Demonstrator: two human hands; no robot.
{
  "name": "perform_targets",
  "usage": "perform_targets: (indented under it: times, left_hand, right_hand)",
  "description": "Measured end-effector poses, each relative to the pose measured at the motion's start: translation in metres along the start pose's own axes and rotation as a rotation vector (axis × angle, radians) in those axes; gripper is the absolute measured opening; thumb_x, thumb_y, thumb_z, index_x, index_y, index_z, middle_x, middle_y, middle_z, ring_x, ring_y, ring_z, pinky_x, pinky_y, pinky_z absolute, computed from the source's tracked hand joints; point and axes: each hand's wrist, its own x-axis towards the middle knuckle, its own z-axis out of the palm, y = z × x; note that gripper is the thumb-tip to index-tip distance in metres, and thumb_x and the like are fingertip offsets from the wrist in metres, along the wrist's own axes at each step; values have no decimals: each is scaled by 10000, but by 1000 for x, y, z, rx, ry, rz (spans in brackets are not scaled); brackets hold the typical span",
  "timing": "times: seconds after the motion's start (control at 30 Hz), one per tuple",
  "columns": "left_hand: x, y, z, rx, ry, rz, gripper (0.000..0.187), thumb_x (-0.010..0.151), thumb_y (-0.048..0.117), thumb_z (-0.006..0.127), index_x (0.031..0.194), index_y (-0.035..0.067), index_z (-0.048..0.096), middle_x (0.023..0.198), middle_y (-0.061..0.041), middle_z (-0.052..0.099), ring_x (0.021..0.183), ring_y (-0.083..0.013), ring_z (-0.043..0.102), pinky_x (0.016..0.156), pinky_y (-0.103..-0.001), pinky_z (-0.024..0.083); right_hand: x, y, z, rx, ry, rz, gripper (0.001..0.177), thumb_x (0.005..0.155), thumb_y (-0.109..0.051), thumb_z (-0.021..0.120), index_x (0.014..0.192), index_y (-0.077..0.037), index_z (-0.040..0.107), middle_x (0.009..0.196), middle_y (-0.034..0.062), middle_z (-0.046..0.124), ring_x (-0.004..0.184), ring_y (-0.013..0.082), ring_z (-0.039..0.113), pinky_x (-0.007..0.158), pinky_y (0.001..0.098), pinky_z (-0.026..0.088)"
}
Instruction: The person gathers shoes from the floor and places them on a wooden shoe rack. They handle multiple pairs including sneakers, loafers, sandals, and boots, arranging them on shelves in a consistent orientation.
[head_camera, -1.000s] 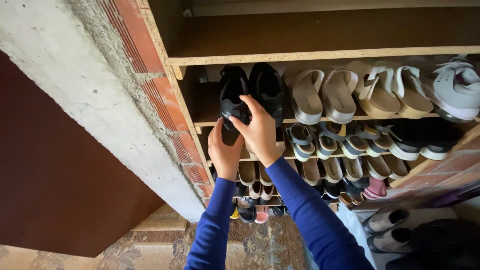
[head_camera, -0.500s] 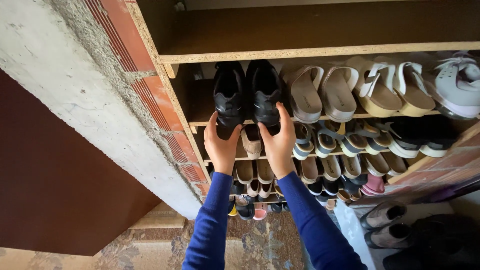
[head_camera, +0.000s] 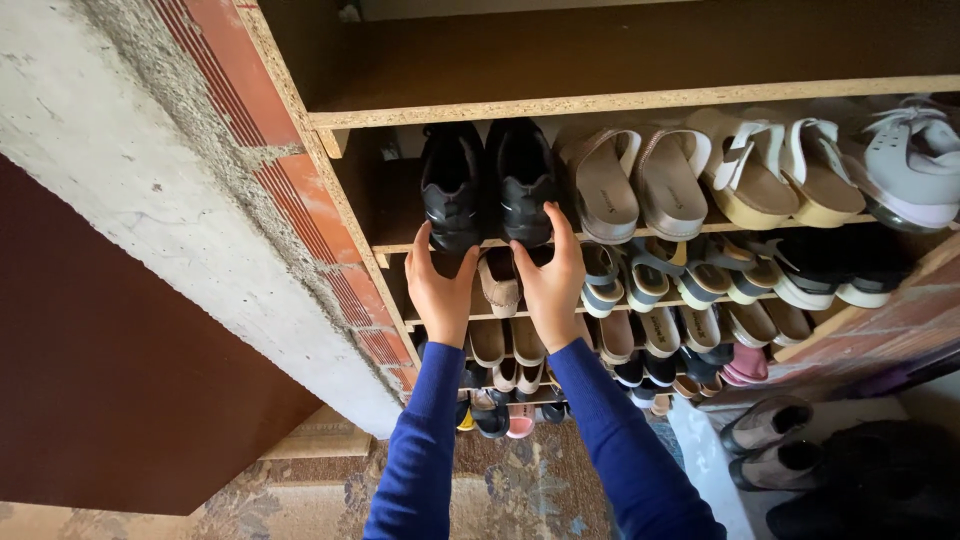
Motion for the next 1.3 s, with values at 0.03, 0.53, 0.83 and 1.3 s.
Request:
perform_targets:
  times: [0.03, 0.53, 0.83, 1.3]
  left_hand:
    - [0, -1, 1, 0, -3, -1, 775, 798, 311, 882, 1448, 113, 509, 1347, -169, 592, 1362, -361, 506, 1085, -504, 451]
    - [-70, 33, -11, -241, 14, 83, 452, 949, 67, 703, 1377, 109, 562, 1419, -116, 559, 1286, -297, 591, 1042, -411, 497]
    - [-148, 53, -1, -476, -318, -92, 247, 1015, 107, 611, 1247, 46, 672, 1186, -188, 723, 1174, -341, 667, 994, -438, 546]
    - [-314, 91, 58, -560, -790, -141, 181, 998, 143, 640, 1103, 60, 762, 1068, -147, 771, 1039, -262, 730, 921, -388, 566]
  right_hand:
    - [0, 0, 0, -3, 1, 2, 701, 772, -67, 870, 1400, -143, 566, 1378, 140, 621, 1192, 354, 638, 968, 434, 560]
    - [-43, -27, -72, 352, -40, 356, 313, 923, 55, 629, 1199, -86, 677, 1165, 96, 719, 1133, 250, 698, 964, 329, 578]
    - [-91, -28, -152, 339, 111, 587, 142, 952, -18, 648, 1056, -79, 726, 980, 97, 761, 980, 169, 724, 891, 328, 593]
    - [-185, 11, -312, 199, 428, 711, 119, 971, -102, 692, 1062, -27, 701, 946, 105, 728, 940, 179, 700, 881, 371, 597]
